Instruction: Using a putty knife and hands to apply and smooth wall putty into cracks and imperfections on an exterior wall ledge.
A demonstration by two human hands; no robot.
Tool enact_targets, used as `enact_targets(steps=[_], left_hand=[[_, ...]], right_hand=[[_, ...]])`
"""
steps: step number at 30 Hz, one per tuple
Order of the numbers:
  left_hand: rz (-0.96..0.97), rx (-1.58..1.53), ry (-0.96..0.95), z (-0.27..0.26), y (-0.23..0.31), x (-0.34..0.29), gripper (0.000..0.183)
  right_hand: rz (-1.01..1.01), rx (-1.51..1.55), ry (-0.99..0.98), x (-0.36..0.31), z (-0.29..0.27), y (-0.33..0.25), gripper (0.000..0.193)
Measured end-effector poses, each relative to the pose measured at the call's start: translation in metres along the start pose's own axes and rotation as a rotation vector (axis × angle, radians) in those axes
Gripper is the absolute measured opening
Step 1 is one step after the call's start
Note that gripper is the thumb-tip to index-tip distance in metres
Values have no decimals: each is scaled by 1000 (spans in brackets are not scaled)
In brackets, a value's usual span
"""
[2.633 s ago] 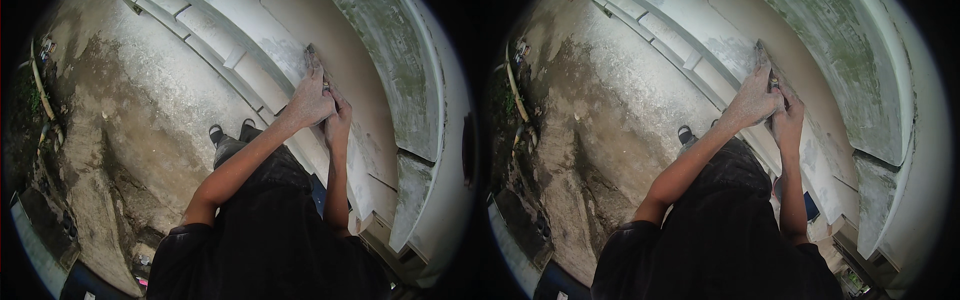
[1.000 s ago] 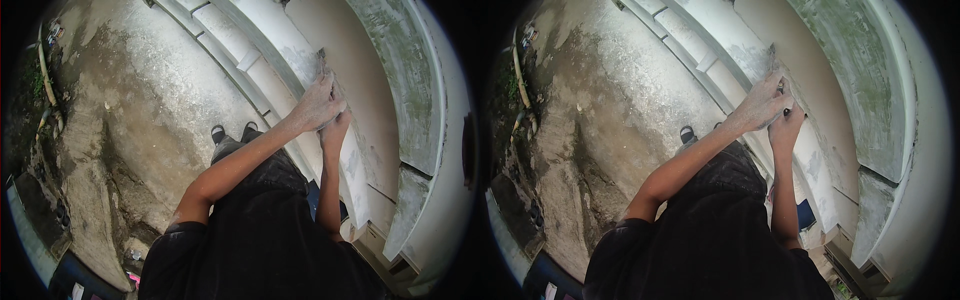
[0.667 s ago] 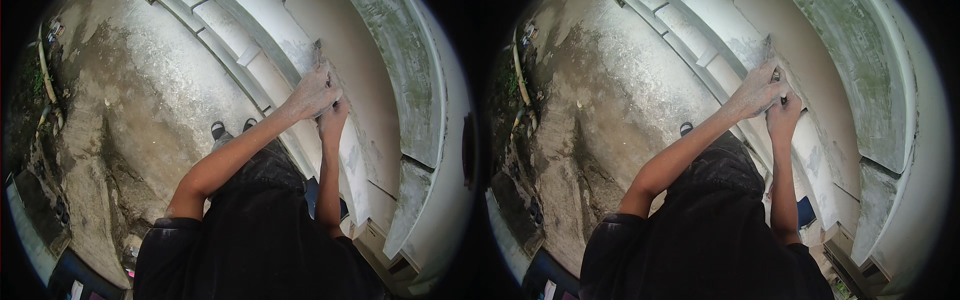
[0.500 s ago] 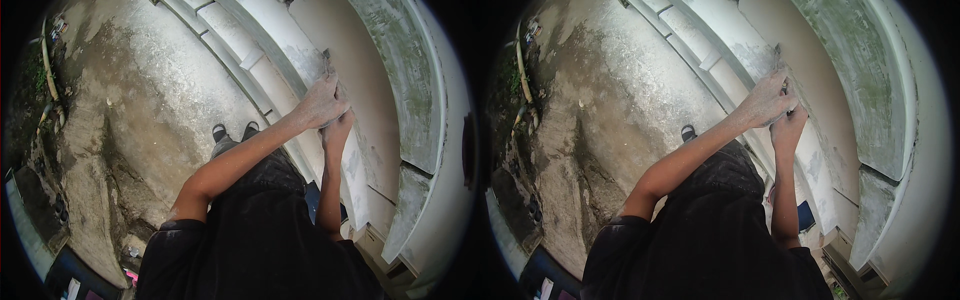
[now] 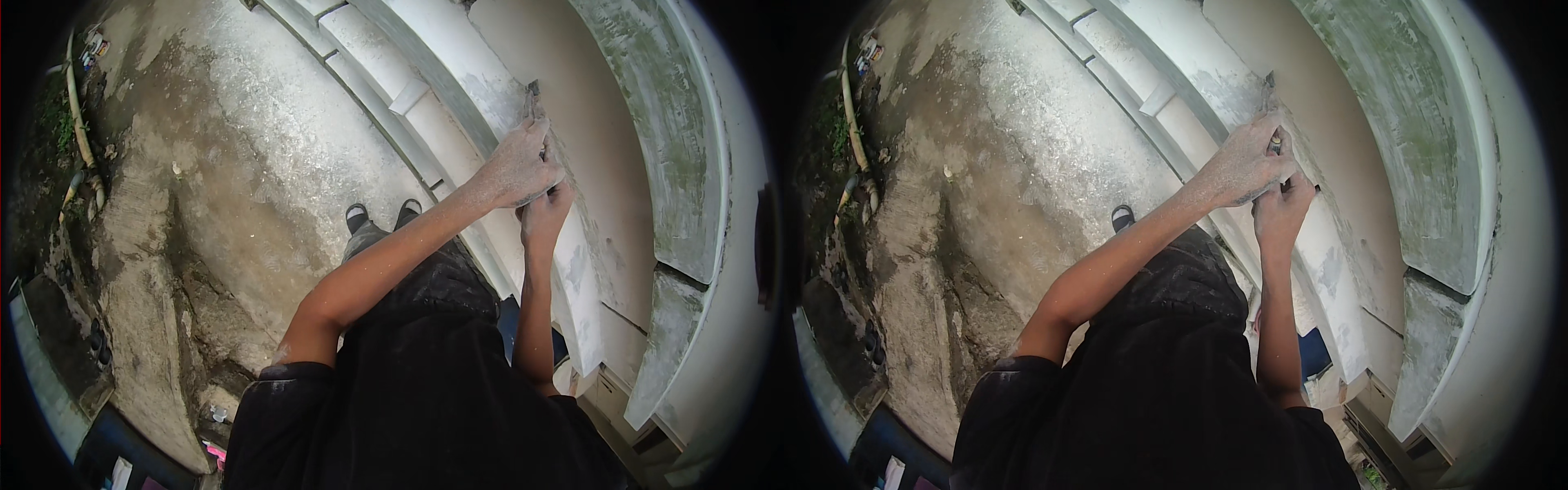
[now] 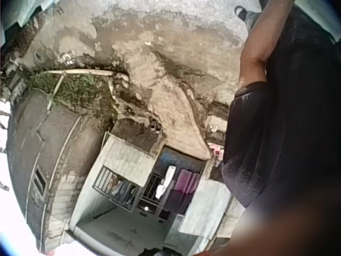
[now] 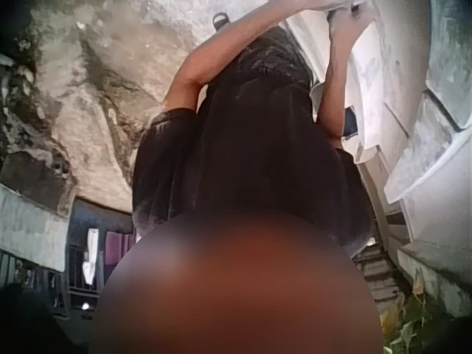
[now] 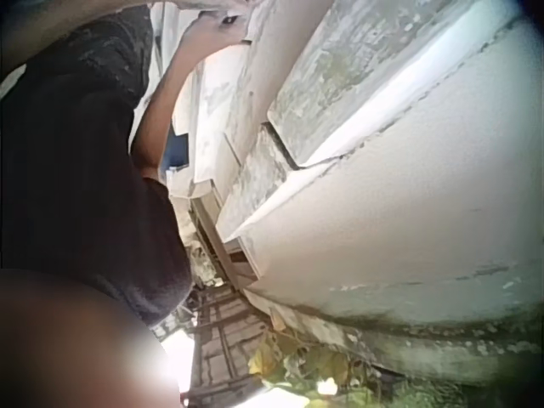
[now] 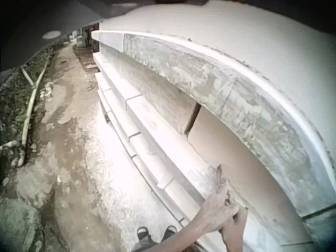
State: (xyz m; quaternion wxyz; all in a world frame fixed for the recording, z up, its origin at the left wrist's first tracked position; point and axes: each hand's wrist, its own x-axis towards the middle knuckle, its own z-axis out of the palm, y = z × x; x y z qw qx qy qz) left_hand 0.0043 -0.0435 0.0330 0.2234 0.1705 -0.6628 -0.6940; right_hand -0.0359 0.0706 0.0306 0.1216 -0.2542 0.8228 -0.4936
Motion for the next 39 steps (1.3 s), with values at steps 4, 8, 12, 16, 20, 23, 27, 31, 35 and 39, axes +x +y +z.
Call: enact_targets(steps=[4,8,12,16,20,23,27,31,35,39], left_hand=[[44,5,54,8,2,-5,48],[245,190,263,21,-17,12,59],[73,-21,64,12,-3,5,59],[60,-45,120,15,-8,12,57],[83,-134,120,16,-11,7,57],[1,-50,174,14,-8,13,56],[-69,-138,67,1,-7,12,57],[-66,-31,97,3,-2,12,59],[75,-28,166,8,-15,16,58],[-11,-110,57,6,3,12,58]], right_hand=[[110,210,-32,5,-10,-20,22],[209,131,-64,10,-12,-25,21],[176,159,-95,6,-19,-15,18],[174,51,-63,12,-16,-14,17],[201,86,-129,17,-14,-14,22],[86,-8,-123,26,-10,-6,28],[140,42,-97,15,-4,-12,23],[12,55,30,19,1,-11,26],[114,89,-48,27,3,-15,27],[35,-18,-89,23,-11,-4,36]])
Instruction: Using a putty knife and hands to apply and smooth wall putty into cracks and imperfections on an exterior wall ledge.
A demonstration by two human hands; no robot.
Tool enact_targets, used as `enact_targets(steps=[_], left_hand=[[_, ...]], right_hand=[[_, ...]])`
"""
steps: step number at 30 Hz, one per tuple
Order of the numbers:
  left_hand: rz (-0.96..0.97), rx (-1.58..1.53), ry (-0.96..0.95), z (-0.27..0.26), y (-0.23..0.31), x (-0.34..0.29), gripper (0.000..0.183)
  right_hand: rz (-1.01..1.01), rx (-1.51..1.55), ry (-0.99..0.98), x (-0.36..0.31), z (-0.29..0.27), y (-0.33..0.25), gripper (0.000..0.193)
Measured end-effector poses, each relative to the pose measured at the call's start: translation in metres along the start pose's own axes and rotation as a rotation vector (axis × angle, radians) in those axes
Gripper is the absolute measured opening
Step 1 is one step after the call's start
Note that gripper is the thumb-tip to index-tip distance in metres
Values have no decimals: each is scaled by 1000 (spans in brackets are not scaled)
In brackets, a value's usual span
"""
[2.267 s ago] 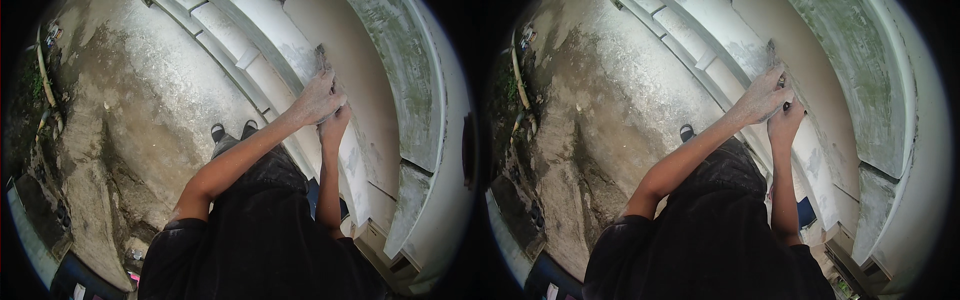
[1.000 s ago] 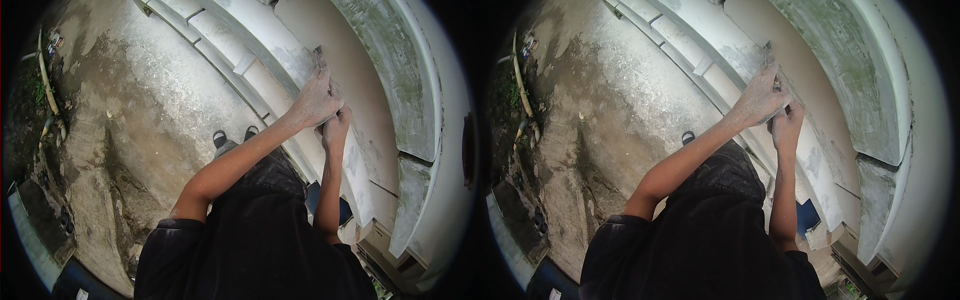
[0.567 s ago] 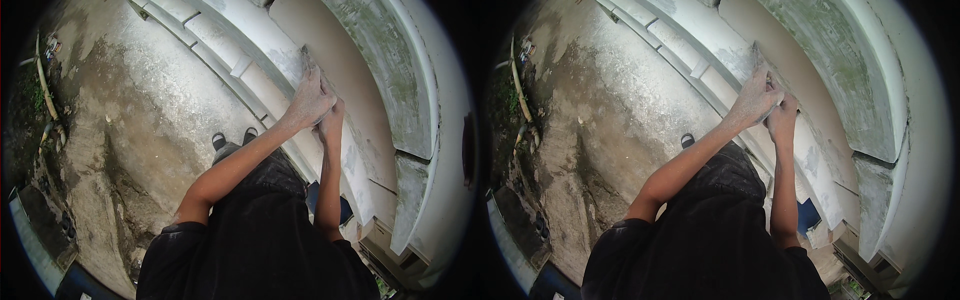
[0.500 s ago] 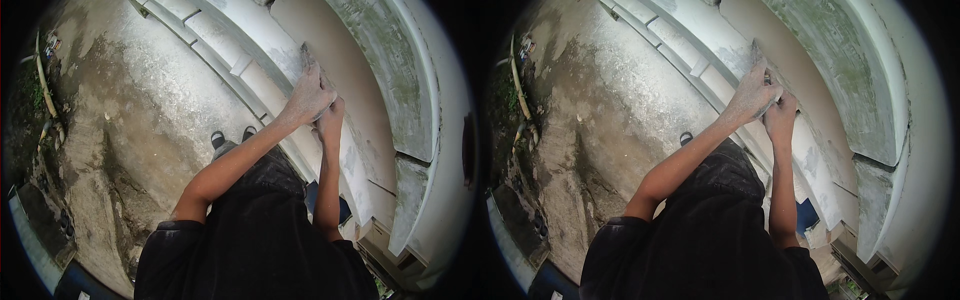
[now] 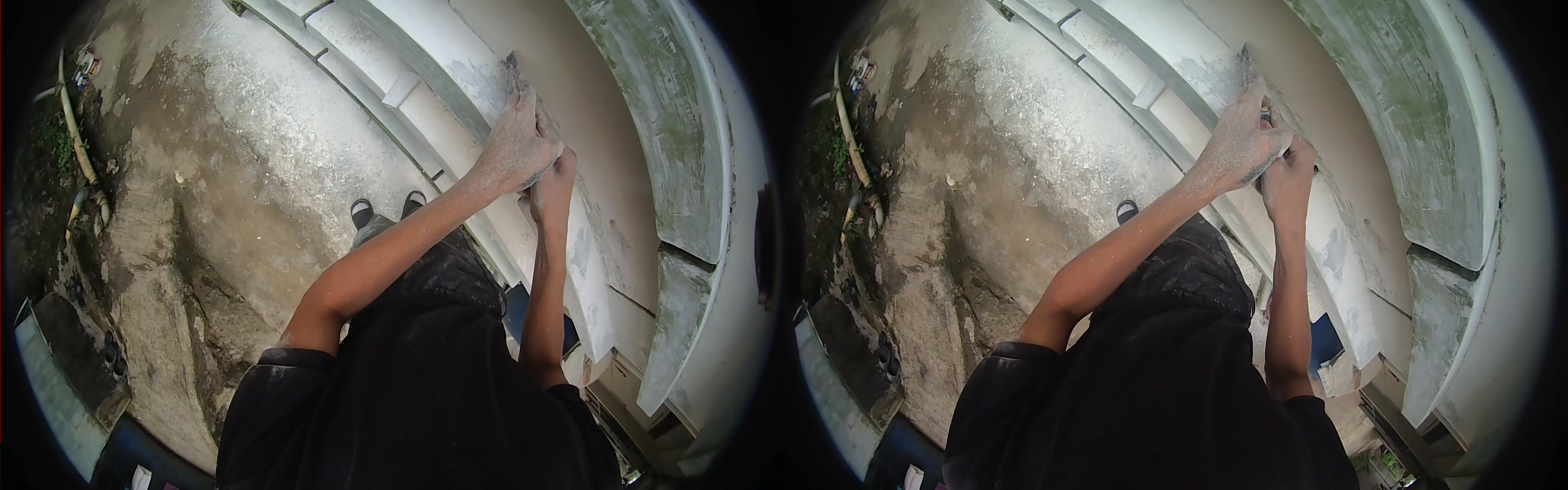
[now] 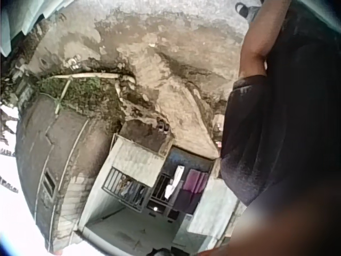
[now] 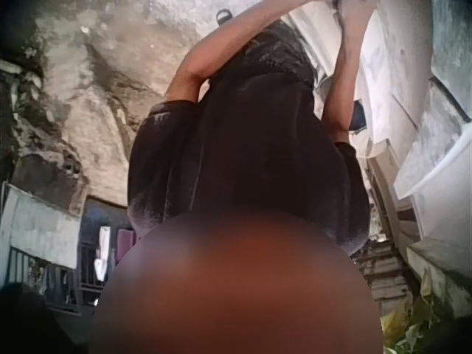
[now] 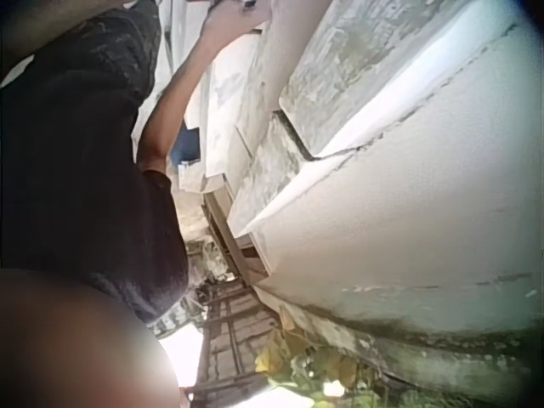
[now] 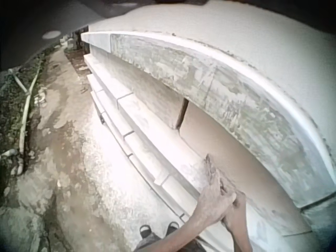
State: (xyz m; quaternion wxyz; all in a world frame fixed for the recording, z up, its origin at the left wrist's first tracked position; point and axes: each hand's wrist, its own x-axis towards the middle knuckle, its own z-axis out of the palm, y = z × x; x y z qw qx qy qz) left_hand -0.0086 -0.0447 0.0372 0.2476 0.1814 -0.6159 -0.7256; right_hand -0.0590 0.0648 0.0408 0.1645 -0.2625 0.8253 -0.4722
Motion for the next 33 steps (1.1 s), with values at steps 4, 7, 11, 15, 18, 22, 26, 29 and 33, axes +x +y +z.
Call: enact_targets(steps=[4,7,11,15,18,22,26,29,33], left_hand=[[-12,73,10,-1,-1,0,57],[25,96,34,1,-3,-4,56],[94,106,142,6,-9,8,60],[314,225,267,21,-18,1,64],[467,459,255,10,-50,24,56],[66,-102,104,0,-7,5,46],[3,-17,83,-5,3,-1,48],[58,-20,78,-8,-4,6,52],[-30,32,15,-16,4,10,67]], right_hand=[[-41,-119,41,2,4,-2,38],[28,59,8,5,-2,-1,24],[-94,70,-1,16,3,-4,25],[-16,127,-12,9,-4,-11,28],[-97,-33,37,22,15,-16,29],[-71,42,-23,5,-3,-10,27],[-132,-52,-57,17,-4,-14,27],[2,96,-60,16,3,-21,32],[-263,-147,-65,33,7,-16,38]])
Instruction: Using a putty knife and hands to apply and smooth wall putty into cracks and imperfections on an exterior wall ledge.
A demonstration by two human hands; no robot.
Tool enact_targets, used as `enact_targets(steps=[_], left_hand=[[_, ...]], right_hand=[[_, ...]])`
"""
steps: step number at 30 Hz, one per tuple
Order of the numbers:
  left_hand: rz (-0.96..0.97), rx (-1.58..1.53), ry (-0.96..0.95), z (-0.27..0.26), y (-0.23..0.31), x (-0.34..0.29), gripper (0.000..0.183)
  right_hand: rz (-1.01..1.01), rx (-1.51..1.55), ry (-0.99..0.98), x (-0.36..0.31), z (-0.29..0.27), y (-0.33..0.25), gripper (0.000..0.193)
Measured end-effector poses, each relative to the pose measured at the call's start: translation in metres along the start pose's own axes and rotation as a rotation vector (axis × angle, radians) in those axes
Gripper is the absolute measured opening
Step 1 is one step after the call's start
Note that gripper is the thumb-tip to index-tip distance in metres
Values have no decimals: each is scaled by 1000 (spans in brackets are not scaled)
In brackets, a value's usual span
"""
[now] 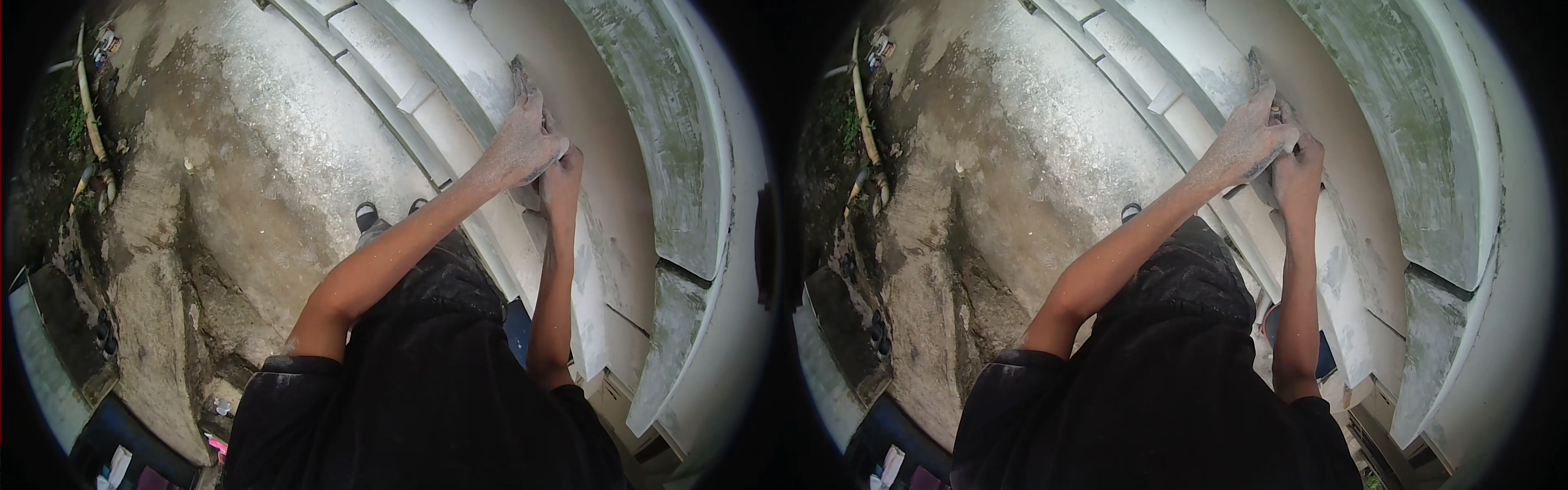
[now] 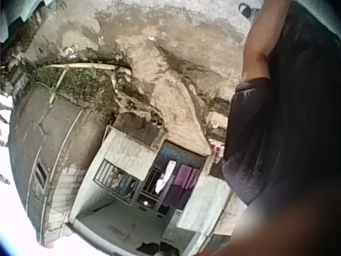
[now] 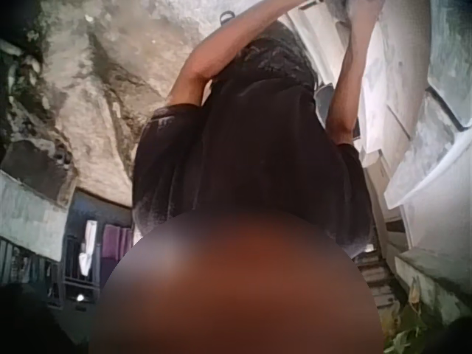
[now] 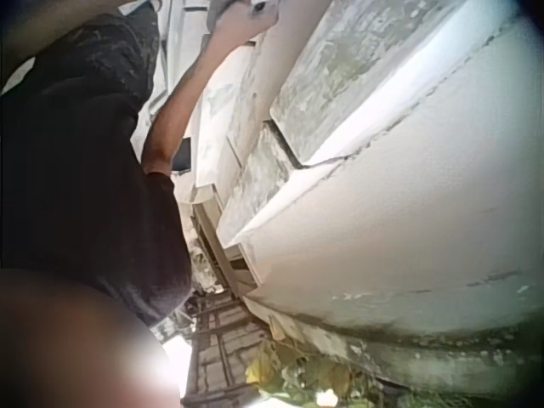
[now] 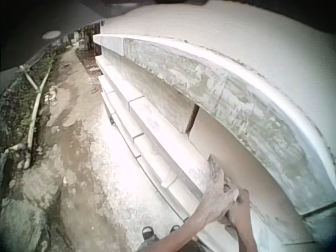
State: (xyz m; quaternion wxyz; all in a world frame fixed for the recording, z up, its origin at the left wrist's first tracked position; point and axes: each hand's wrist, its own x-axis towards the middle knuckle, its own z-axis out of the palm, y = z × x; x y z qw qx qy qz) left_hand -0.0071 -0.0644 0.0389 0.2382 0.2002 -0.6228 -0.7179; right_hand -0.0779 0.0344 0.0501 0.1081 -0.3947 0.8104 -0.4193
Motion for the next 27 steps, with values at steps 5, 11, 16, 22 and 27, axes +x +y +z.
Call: enact_targets(steps=[5,11,16,22,27], left_hand=[[191,204,40,-35,3,-15,72],[381,1030,224,-56,-35,23,77],[386,1035,118,9,-33,2,77],[371,999,25,57,-35,-33,82],[394,881,-165,85,-39,-66,83]], right_hand=[[378,205,-23,-48,-41,-18,42],[406,342,176,-99,-58,-21,49],[439,398,312,-136,-56,-22,46],[404,438,439,-164,-53,-29,46],[349,460,461,-178,-46,-22,47]])
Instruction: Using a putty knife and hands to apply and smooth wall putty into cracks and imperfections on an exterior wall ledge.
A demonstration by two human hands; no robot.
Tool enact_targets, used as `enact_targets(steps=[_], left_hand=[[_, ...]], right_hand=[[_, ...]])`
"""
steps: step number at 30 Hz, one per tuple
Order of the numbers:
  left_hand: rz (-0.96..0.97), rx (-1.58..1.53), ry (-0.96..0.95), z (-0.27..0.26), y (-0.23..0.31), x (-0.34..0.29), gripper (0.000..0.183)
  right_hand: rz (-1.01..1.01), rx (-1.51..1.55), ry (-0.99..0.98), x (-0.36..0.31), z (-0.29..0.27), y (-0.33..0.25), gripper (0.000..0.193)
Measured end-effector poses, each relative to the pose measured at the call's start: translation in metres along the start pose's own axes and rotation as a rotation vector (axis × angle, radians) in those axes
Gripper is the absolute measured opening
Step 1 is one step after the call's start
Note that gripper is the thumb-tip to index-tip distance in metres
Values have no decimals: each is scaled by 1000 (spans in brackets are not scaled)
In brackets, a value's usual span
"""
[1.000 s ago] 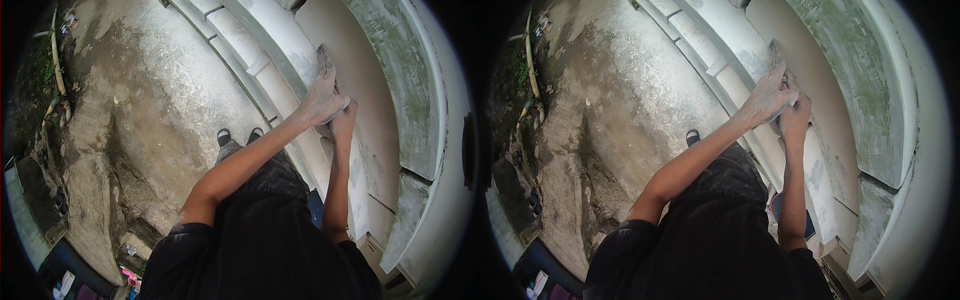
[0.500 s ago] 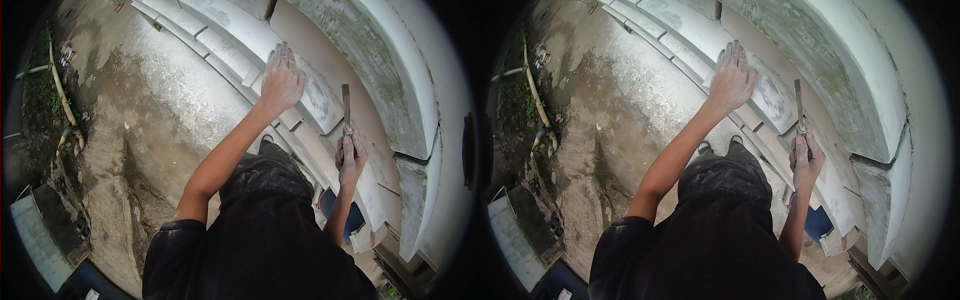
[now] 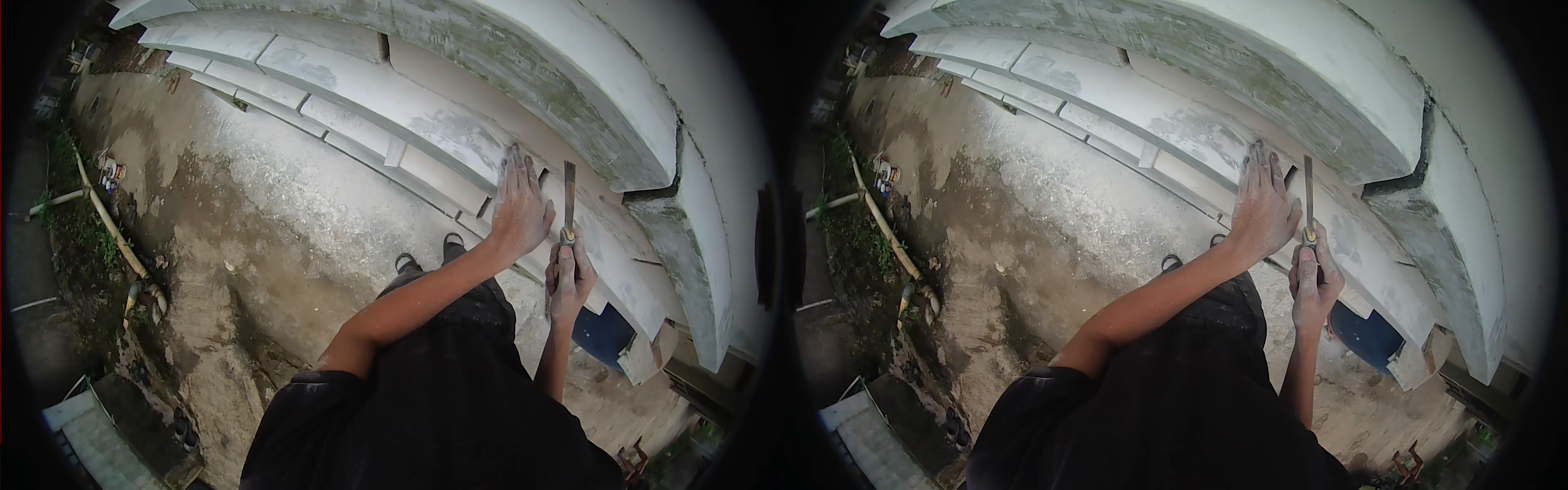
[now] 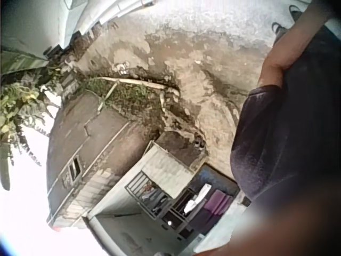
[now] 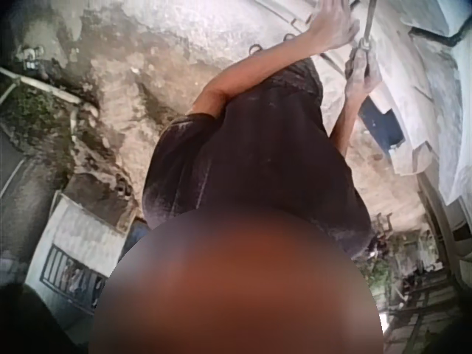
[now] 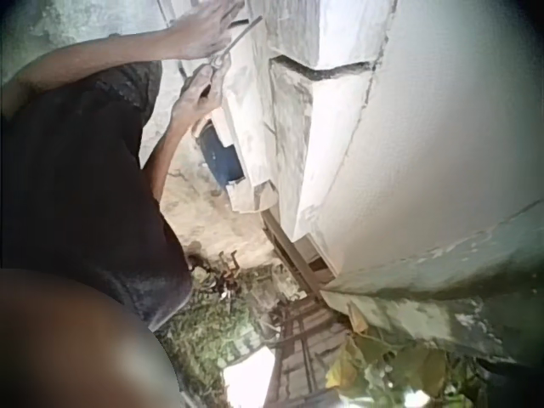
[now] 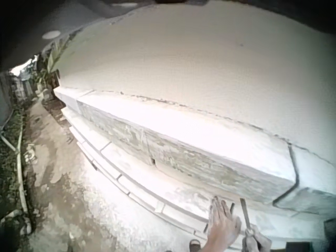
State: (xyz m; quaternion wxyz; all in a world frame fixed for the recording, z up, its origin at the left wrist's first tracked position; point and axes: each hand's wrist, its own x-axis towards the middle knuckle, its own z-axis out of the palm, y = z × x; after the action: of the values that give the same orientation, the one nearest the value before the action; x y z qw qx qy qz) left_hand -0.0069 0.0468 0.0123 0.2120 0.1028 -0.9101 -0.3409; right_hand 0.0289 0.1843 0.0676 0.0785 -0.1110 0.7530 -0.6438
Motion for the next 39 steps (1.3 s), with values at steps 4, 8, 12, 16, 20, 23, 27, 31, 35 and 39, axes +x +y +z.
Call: enact_targets(steps=[4,8,12,16,20,23,27,31,35,39], left_hand=[[25,27,-25,10,15,-9,81],[138,23,-76,18,21,-20,80],[188,-87,-42,22,21,-24,76],[245,-166,-5,-21,2,-6,72],[29,108,48,-45,-49,18,76],[13,212,16,-27,-35,16,79],[107,104,-50,9,14,-10,83],[148,6,-149,15,30,-17,78],[433,-85,-248,28,43,-27,68],[446,1,-236,39,34,-25,58]], right_hand=[[-58,-51,8,-14,-1,-8,47],[-13,-72,19,-27,1,-10,46],[46,-9,50,-38,4,-9,45],[-13,-45,103,-45,-14,0,43],[-13,-19,193,-51,-23,6,44],[17,6,230,-53,-29,10,44],[39,-12,257,-56,-32,6,44],[105,6,298,-68,-37,3,44],[113,-9,319,-76,-41,2,44],[115,-12,284,-75,-47,2,44]])
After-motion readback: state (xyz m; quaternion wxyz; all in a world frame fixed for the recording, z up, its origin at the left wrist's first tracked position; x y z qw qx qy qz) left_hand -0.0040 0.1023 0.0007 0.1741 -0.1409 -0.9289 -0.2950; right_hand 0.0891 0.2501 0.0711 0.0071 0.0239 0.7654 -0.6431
